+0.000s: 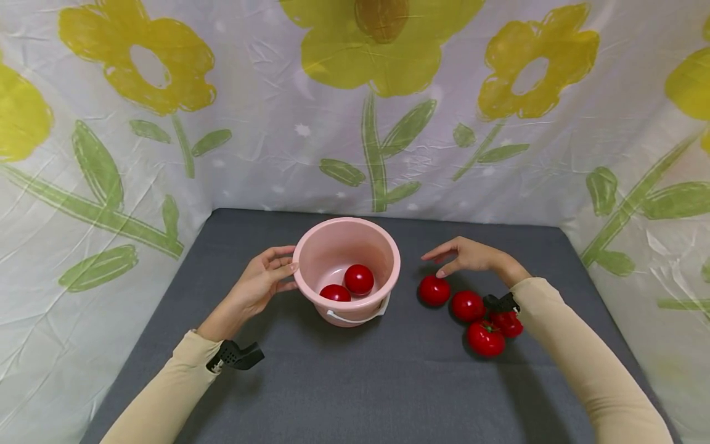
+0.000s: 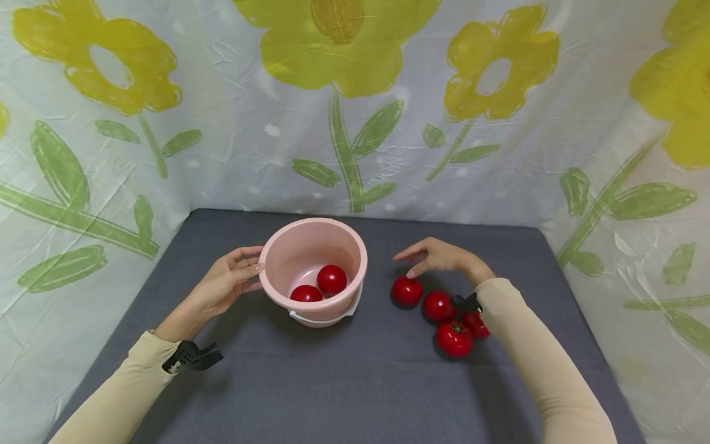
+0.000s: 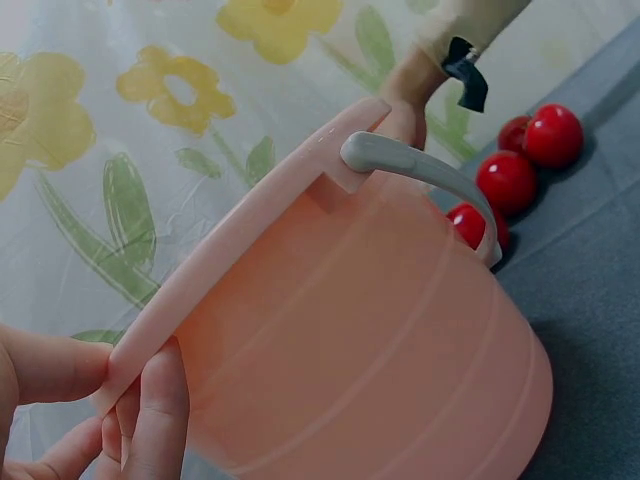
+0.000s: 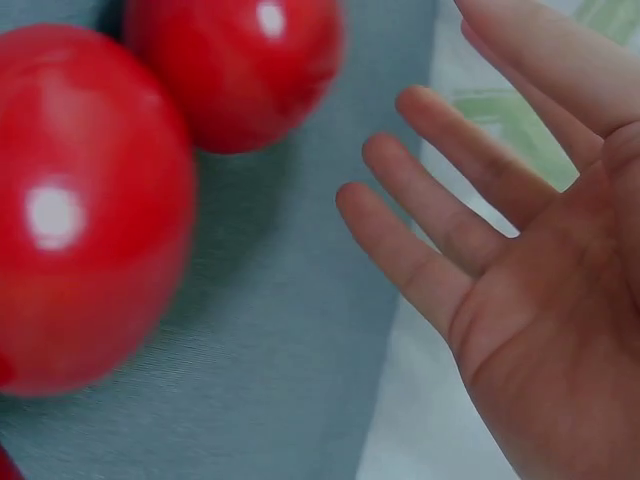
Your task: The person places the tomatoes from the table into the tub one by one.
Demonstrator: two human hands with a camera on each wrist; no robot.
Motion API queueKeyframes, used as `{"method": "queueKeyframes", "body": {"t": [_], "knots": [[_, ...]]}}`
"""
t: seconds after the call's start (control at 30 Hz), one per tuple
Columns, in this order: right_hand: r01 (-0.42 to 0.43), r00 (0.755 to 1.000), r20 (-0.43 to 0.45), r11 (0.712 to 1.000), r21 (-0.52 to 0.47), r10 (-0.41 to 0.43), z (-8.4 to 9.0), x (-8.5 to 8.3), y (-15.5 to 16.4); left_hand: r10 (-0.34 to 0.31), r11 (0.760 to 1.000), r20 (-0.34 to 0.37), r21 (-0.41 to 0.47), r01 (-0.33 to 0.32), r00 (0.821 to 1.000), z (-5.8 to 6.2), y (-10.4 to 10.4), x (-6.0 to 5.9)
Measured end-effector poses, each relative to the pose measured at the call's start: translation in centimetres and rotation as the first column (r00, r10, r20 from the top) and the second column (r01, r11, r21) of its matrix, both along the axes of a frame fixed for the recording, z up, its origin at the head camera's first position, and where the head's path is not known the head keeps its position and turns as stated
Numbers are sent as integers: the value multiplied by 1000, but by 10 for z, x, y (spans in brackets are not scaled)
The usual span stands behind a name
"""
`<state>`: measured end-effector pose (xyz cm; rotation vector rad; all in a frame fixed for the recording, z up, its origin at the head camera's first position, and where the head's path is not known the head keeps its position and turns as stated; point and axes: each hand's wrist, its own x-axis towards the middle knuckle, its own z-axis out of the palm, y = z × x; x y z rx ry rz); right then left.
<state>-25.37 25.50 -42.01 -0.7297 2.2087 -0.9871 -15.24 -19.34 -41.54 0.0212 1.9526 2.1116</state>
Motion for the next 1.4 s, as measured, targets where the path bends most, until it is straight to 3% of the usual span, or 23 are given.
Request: {"method": "queueKeyframes", "body": {"t": [0.3, 0.9, 1.17, 1.4], "knots": [[-33, 998, 47, 999, 40, 31, -19, 4, -2, -4, 1000, -2, 9, 4, 1000, -1, 0, 0], [-36, 998, 62, 997, 62, 32, -29, 8, -5, -2, 1000, -4, 5, 2, 1000, -1, 0, 1], [-15, 999, 49, 997, 70, 12, -20, 8, -5, -2, 1000, 2, 6, 2, 1000, -1, 0, 0], [4, 1000, 20, 999, 50, -5, 9, -1, -7, -4, 1000, -8, 5, 4, 1000, -2, -1, -1]]}}
